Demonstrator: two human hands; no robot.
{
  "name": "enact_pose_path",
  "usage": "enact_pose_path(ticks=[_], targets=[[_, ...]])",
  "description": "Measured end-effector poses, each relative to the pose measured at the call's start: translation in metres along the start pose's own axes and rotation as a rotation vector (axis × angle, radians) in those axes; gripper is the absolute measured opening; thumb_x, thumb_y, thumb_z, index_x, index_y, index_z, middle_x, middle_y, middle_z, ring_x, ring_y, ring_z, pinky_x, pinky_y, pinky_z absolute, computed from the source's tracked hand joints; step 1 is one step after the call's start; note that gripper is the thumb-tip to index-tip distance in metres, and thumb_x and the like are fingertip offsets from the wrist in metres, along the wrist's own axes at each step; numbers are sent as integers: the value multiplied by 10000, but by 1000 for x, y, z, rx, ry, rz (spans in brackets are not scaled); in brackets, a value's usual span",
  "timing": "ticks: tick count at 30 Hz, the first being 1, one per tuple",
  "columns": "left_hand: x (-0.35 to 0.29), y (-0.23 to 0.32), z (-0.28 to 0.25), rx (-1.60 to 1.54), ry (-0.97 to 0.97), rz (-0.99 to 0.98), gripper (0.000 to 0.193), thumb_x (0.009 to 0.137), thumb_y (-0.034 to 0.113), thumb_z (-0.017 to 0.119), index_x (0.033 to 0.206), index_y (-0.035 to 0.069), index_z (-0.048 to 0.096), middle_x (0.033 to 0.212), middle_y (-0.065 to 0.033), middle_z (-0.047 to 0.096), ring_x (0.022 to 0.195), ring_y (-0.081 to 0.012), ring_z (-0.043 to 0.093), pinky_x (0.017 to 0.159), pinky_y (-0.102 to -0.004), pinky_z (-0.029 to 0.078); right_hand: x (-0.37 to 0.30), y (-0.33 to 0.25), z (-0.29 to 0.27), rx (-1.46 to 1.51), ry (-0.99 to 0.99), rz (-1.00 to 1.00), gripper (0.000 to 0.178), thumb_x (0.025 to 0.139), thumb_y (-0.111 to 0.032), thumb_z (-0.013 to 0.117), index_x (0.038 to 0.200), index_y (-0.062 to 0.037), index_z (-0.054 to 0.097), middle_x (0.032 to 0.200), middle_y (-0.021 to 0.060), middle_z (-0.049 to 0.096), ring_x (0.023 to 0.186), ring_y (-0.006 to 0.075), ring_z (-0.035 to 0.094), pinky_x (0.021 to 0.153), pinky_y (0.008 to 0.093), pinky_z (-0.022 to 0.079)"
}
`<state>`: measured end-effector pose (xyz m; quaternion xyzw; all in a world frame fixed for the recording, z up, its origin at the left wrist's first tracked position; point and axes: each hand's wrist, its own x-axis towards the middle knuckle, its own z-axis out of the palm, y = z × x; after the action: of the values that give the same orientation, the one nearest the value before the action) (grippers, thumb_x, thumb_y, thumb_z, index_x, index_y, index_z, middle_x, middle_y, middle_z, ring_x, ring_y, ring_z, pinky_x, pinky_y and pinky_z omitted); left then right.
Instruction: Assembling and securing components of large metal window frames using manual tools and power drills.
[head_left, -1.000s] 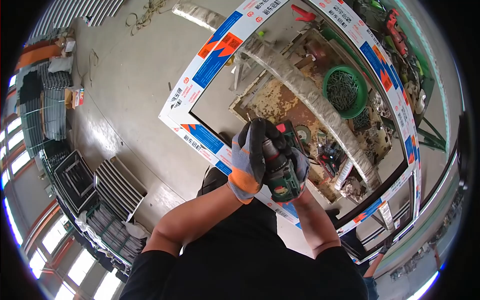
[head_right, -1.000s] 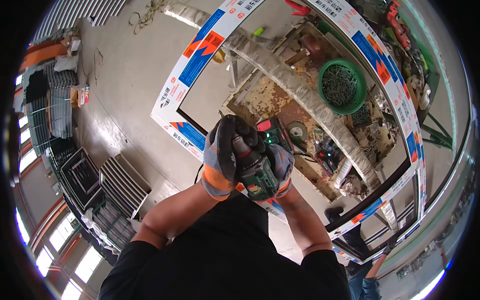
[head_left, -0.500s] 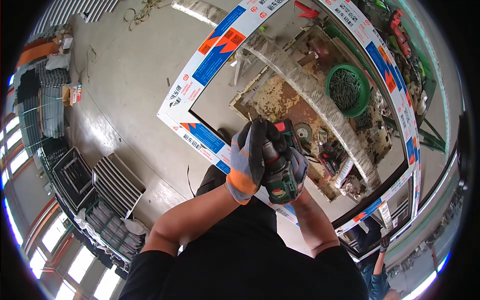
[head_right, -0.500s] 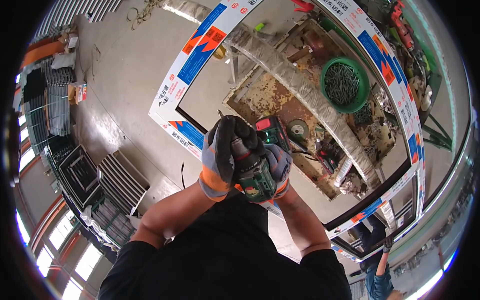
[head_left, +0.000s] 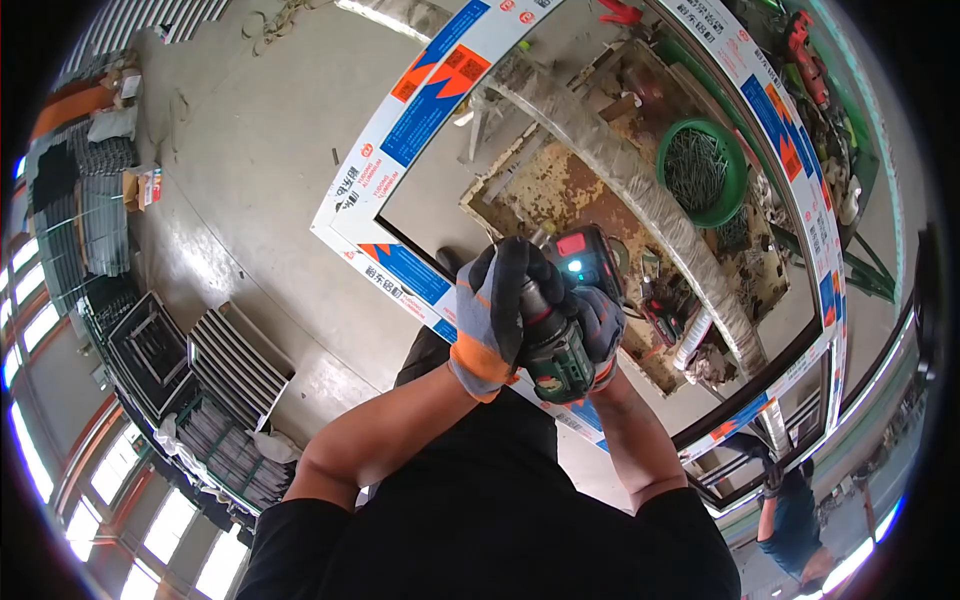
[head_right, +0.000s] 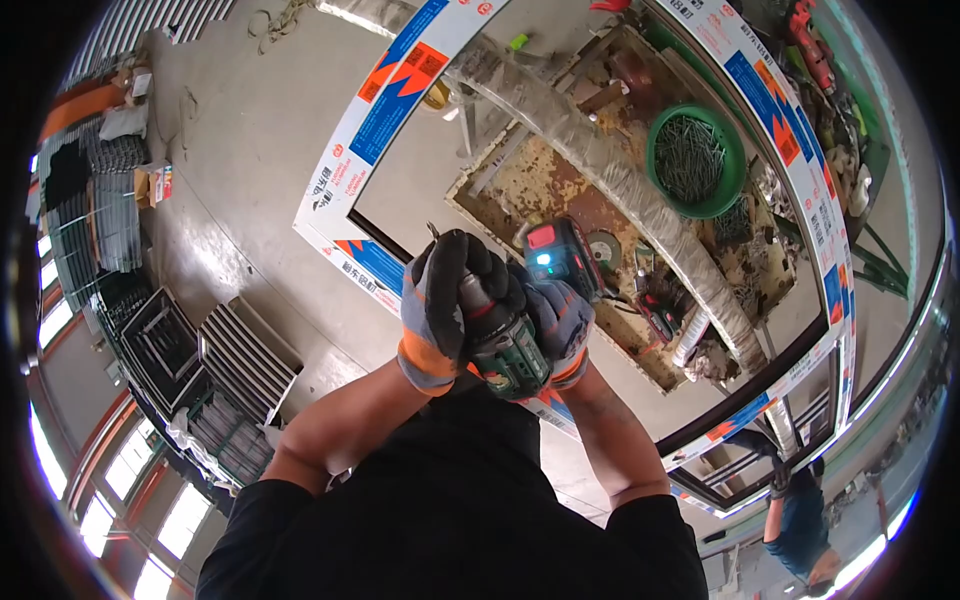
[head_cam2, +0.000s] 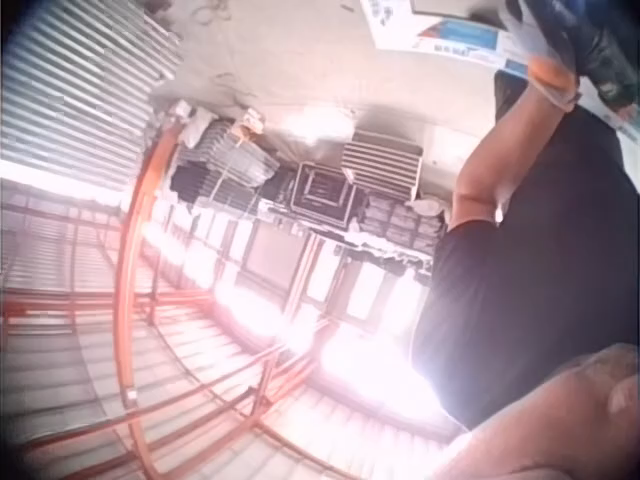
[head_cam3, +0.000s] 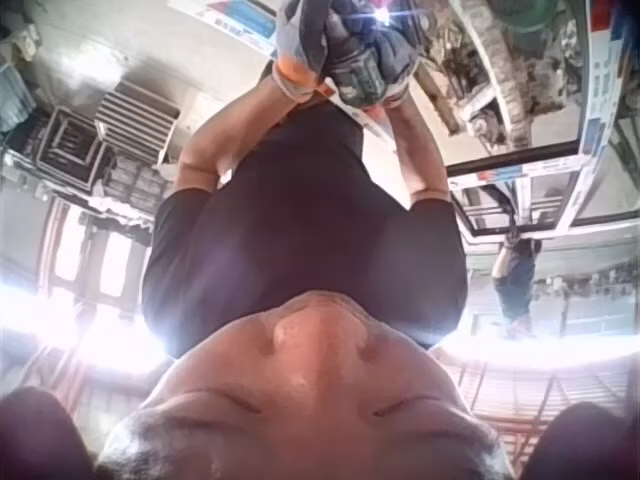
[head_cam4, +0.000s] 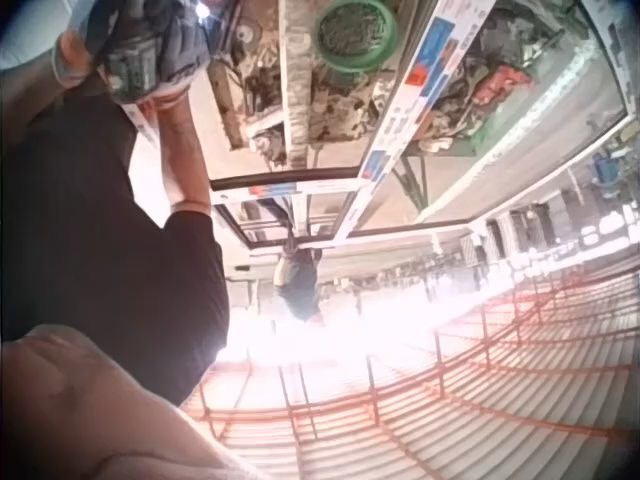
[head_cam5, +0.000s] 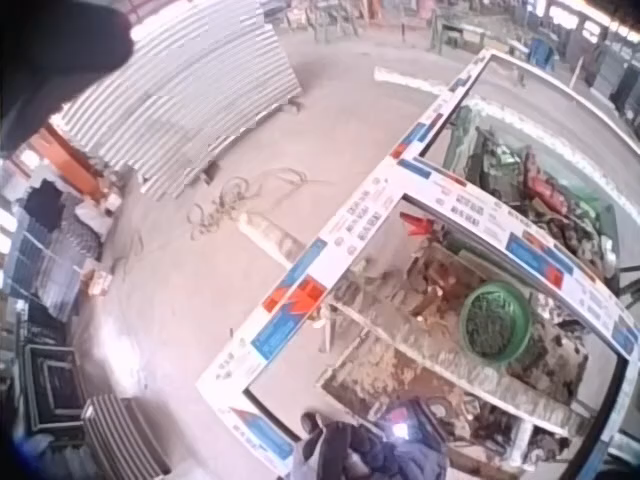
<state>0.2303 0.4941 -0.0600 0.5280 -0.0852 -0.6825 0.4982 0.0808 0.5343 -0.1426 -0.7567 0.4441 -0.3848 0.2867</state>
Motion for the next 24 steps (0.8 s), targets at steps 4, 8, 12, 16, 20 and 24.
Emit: enact_pose_path(ticks=[4, 8, 12, 16, 20, 24], targets=[[17, -12, -24, 733, -212, 513, 272, 987, 241, 485, 817, 29, 489, 714, -71, 506, 644, -186, 517, 606, -342, 464, -6, 3, 7, 33, -52, 104, 411, 670, -232, 736, 978, 16, 622, 860, 151, 637, 749, 336, 643, 651, 417, 525], [7, -11, -28, 470, 44, 211, 246, 991, 241, 482, 850, 40, 493, 736, -72, 476, 686, -189, 499, 625, -363, 464, 3, 0, 10, 51, -64, 58, 410, 645, -240, 695, 975, -4, 635, 841, 130, 635, 712, 323, 627, 636, 404, 502], [12, -17, -37, 244, -129, 125, 240, 1001, 214, 457, 849, 30, 483, 725, -61, 444, 691, -184, 476, 647, -375, 483, -7, 6, 18, 85, -36, 69, 447, 652, -292, 697, 984, 1, 631, 852, 130, 635, 716, 328, 625, 649, 408, 498], [24, -15, -53, 665, -163, 237, 382, 1033, 249, 435, 1242, -52, 540, 1091, -146, 639, 1042, -188, 618, 874, -338, 503, -8, 16, 18, 198, -88, 191, 463, 696, -323, 713, 1018, 0, 633, 885, 138, 635, 763, 332, 618, 676, 414, 493], [22, -3, -107, 939, 144, 517, 386, 921, 81, 484, 1285, -29, 554, 1213, -159, 618, 1155, -288, 587, 1005, -392, 421, 6, 37, -13, 224, -313, 206, 430, 722, -149, 765, 1111, -28, 630, 983, 130, 668, 829, 301, 657, 741, 382, 525], [45, 15, -157, 1754, -221, 853, 355, 662, 160, 637, 1002, 65, 681, 1059, -113, 656, 1019, -345, 622, 981, -505, 421, 2, 81, -30, 500, -559, 334, 271, 722, -144, 785, 972, -114, 686, 977, 91, 676, 828, 273, 666, 750, 368, 535]])
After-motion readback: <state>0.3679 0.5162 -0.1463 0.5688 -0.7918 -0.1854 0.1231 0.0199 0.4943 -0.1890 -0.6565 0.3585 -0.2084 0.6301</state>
